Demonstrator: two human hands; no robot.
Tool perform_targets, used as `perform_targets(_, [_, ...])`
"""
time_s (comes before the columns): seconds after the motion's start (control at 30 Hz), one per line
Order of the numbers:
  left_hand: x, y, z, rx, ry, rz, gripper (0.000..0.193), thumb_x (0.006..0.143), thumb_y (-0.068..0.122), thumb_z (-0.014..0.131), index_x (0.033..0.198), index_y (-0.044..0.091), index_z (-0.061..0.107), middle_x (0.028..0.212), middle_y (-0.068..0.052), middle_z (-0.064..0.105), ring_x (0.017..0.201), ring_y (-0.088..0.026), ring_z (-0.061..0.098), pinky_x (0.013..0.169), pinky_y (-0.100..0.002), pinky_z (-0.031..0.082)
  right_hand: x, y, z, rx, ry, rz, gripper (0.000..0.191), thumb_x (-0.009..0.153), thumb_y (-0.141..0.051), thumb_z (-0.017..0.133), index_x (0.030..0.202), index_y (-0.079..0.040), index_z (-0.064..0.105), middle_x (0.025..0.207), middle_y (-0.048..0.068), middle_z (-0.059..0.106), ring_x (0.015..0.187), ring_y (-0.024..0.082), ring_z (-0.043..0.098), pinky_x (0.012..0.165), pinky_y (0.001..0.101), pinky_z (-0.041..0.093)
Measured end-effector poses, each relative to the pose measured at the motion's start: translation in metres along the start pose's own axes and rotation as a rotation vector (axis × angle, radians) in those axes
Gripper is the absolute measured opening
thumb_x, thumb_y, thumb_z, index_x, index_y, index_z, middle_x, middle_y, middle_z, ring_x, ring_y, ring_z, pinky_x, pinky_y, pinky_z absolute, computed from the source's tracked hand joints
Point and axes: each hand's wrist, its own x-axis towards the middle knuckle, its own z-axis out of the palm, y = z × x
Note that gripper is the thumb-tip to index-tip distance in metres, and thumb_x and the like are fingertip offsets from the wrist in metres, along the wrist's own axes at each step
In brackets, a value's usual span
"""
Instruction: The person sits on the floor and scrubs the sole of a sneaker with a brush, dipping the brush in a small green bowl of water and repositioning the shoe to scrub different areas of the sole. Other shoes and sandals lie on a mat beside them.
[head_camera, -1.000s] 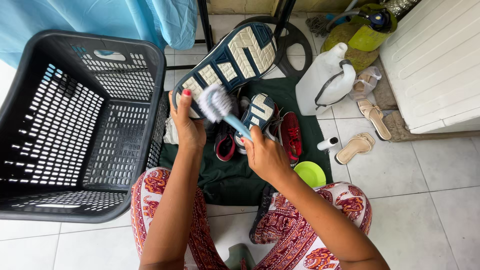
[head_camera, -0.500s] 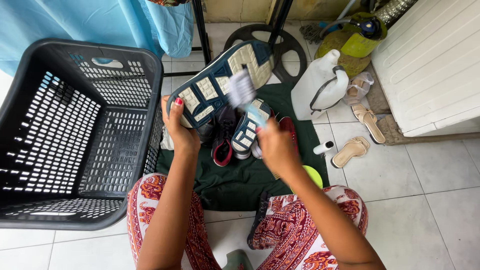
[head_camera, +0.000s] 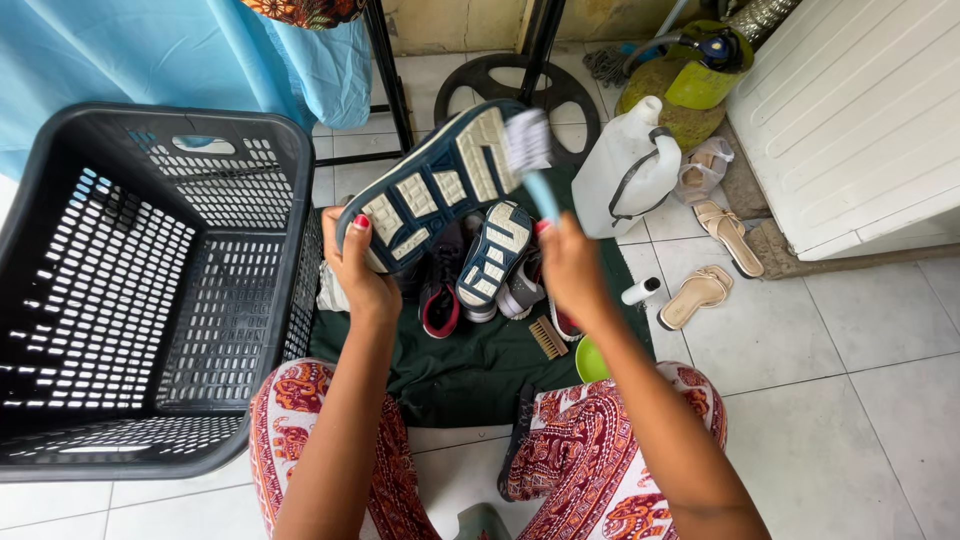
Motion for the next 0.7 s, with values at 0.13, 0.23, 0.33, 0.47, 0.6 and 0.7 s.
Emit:
perform_targets(0.13, [0.000, -0.001, -0.005, 0.109, 0.122, 0.008, 0.024, 0.098, 0.021, 0.068, 0.103, 0.008, 0.049, 0.093, -0.001, 0.053, 0.084, -0.008, 0.052, 0.080, -0.024, 0.049, -0.054, -0.046, 0.015, 0.064, -0.229, -0.282, 0.020, 0.101, -0.021, 0.055, 0.107, -0.003, 0.054, 0.067, 0.022, 0.067, 0.062, 0.041, 0.070, 0.050, 0.0508, 0.051])
perform_targets(0.23, [0.000, 0.002, -0.007, 0.071, 0.168, -0.065, 0.022, 0.097, 0.023, 0.066, 0.101, 0.009, 0.049, 0.089, -0.001, 0.054, 0.081, -0.008, 0.053, 0.075, -0.024, 0.050, -0.034, -0.060, 0.000, -0.102, -0.214, -0.236, 0.020, 0.102, -0.024, 0.054, 0.108, -0.005, 0.055, 0.067, 0.022, 0.068, 0.063, 0.043, 0.070, 0.051, 0.0537, 0.051])
perform_targets(0.33, [-0.008, 0.001, -0.006, 0.041, 0.110, -0.086, 0.023, 0.098, 0.023, 0.067, 0.104, 0.010, 0.049, 0.096, -0.001, 0.056, 0.088, -0.009, 0.057, 0.083, -0.025, 0.053, 0.008, -0.053, -0.035, -0.275, -0.110, -0.018, 0.024, 0.106, -0.029, 0.052, 0.105, -0.005, 0.055, 0.071, 0.024, 0.067, 0.070, 0.048, 0.068, 0.056, 0.0591, 0.051])
perform_targets(0.47, [-0.013, -0.005, 0.000, 0.020, 0.218, -0.301, 0.034, 0.095, 0.035, 0.063, 0.116, 0.009, 0.057, 0.102, -0.004, 0.066, 0.090, -0.016, 0.065, 0.072, -0.031, 0.056, 0.037, -0.050, -0.060, -0.475, 0.004, 0.009, 0.033, 0.109, -0.038, 0.052, 0.106, -0.006, 0.056, 0.073, 0.025, 0.068, 0.075, 0.051, 0.066, 0.064, 0.0616, 0.049])
perform_targets(0.6, [-0.011, -0.019, 0.018, -0.122, 0.299, -0.517, 0.055, 0.091, 0.051, 0.059, 0.129, 0.010, 0.061, 0.114, -0.007, 0.074, 0.093, -0.022, 0.071, 0.062, -0.033, 0.053, 0.047, -0.071, -0.045, -0.359, 0.005, 0.057, 0.028, 0.105, -0.038, 0.051, 0.108, -0.011, 0.057, 0.071, 0.023, 0.070, 0.072, 0.052, 0.065, 0.063, 0.0636, 0.047])
perform_targets(0.7, [-0.014, -0.034, 0.026, -0.007, 0.540, -0.558, 0.050, 0.088, 0.050, 0.058, 0.126, 0.017, 0.056, 0.117, -0.002, 0.069, 0.099, -0.022, 0.071, 0.073, -0.045, 0.059, 0.042, -0.084, -0.037, -0.310, -0.090, 0.081, 0.022, 0.108, -0.033, 0.050, 0.116, -0.015, 0.059, 0.078, 0.024, 0.070, 0.077, 0.051, 0.065, 0.067, 0.0629, 0.047])
